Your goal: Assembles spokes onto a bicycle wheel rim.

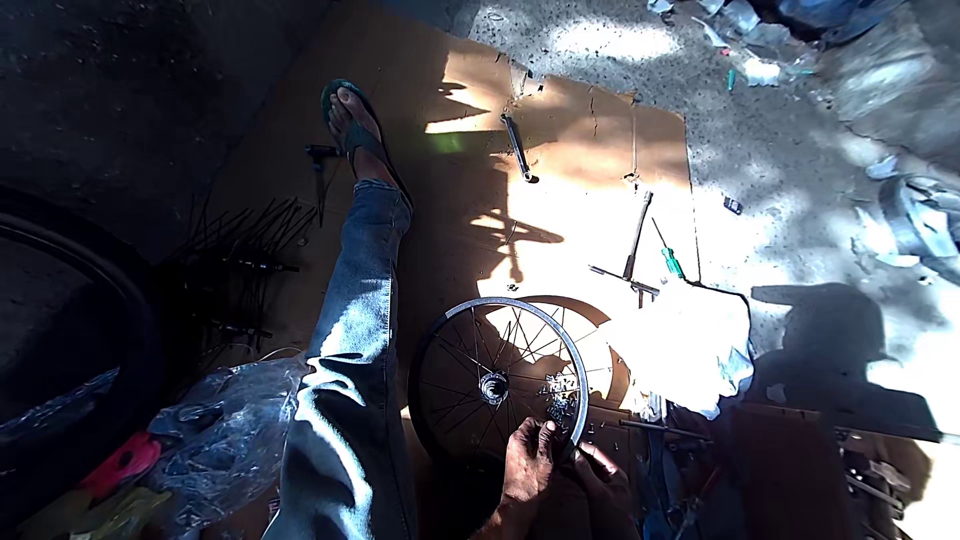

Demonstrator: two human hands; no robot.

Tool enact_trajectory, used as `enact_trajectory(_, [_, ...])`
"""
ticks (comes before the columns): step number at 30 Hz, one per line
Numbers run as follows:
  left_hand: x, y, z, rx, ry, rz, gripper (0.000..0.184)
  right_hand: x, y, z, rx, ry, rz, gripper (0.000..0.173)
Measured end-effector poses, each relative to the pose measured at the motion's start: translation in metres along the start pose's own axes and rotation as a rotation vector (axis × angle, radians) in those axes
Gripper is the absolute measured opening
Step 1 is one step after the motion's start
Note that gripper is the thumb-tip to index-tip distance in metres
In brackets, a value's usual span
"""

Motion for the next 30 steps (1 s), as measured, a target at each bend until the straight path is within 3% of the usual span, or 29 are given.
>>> enact_trajectory(5, [-0.002, 0.0, -0.001, -0.012, 0.004, 0.035, 0.02, -0.004, 0.0, -0.001, -0.013, 0.056, -0.055, 0.021])
enact_trajectory(9, [-0.009, 0.001, -0.003, -0.01, -0.099, -0.038, 0.022, -0.006, 0.003, -0.003, -0.011, 0.077, -0.228, 0.018])
enact_trajectory(13, [-0.025, 0.0, -0.007, 0.016, -0.195, -0.058, 0.024, 0.008, 0.003, -0.005, -0.039, -0.055, -0.057, 0.019])
enact_trajectory(17, [-0.039, -0.004, -0.015, 0.057, -0.271, -0.06, 0.026, 0.015, 0.005, -0.01, -0.074, -0.331, 0.211, 0.02])
enact_trajectory(21, [-0.046, -0.006, -0.02, 0.071, -0.295, -0.11, 0.026, 0.015, 0.007, -0.016, -0.124, -0.497, 0.322, 0.018])
enact_trajectory(25, [-0.049, -0.011, -0.019, 0.049, -0.299, -0.12, 0.027, 0.036, 0.014, -0.008, -0.12, -0.504, 0.614, 0.021])
enact_trajectory(28, [-0.051, -0.009, -0.013, 0.059, -0.318, -0.16, 0.029, 0.038, 0.015, -0.005, -0.082, -0.444, 0.55, 0.023])
enact_trajectory(30, [-0.063, -0.01, -0.007, 0.081, -0.34, -0.232, 0.031, 0.03, 0.022, -0.024, -0.039, -0.618, 0.557, 0.021])
Point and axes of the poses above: each hand's wrist, its own z-axis away from the middle knuckle, its own y-axis out of the palm, x = y × z, the point moved 6 cm from there along -z, towards the middle knuckle, and after that the axes turned 14 degrees about x, right-handed, at the moved point
